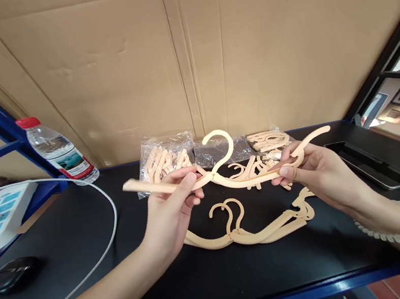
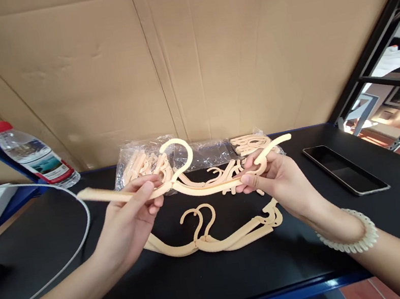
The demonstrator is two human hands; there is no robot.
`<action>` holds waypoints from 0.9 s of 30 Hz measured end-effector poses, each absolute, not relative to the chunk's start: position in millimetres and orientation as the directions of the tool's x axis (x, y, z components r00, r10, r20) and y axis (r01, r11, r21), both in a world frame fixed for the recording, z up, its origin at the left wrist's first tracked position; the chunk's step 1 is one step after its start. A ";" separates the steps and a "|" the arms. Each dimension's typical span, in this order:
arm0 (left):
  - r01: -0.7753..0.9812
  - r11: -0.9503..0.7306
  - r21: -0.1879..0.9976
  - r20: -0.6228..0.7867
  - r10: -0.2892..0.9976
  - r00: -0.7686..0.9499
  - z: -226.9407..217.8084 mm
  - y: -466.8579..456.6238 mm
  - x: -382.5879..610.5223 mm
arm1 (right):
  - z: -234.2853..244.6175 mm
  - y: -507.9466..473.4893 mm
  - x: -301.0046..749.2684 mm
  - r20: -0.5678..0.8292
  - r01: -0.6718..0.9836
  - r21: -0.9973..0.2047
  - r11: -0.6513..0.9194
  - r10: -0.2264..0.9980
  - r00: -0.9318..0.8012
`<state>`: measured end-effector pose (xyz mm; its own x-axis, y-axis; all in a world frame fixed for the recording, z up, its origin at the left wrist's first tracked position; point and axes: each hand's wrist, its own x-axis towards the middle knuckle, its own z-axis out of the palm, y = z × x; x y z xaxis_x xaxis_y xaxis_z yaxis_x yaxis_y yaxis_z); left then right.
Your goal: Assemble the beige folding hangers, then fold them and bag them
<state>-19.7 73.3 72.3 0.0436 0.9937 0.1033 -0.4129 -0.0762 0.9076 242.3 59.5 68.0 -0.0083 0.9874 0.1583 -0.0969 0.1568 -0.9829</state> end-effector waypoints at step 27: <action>0.589 -0.360 0.724 0.305 0.932 0.195 44.2 50.7 -81.8 | 25.2 16.4 298.8 -0.041 0.022 -0.999 -0.043 0.996 0.083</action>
<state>-81.8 50.7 44.2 0.1951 0.9320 0.3053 0.5886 -0.3603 0.7237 298.8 16.4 25.2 0.0826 0.9958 -0.0407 0.0215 -0.0426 -0.9989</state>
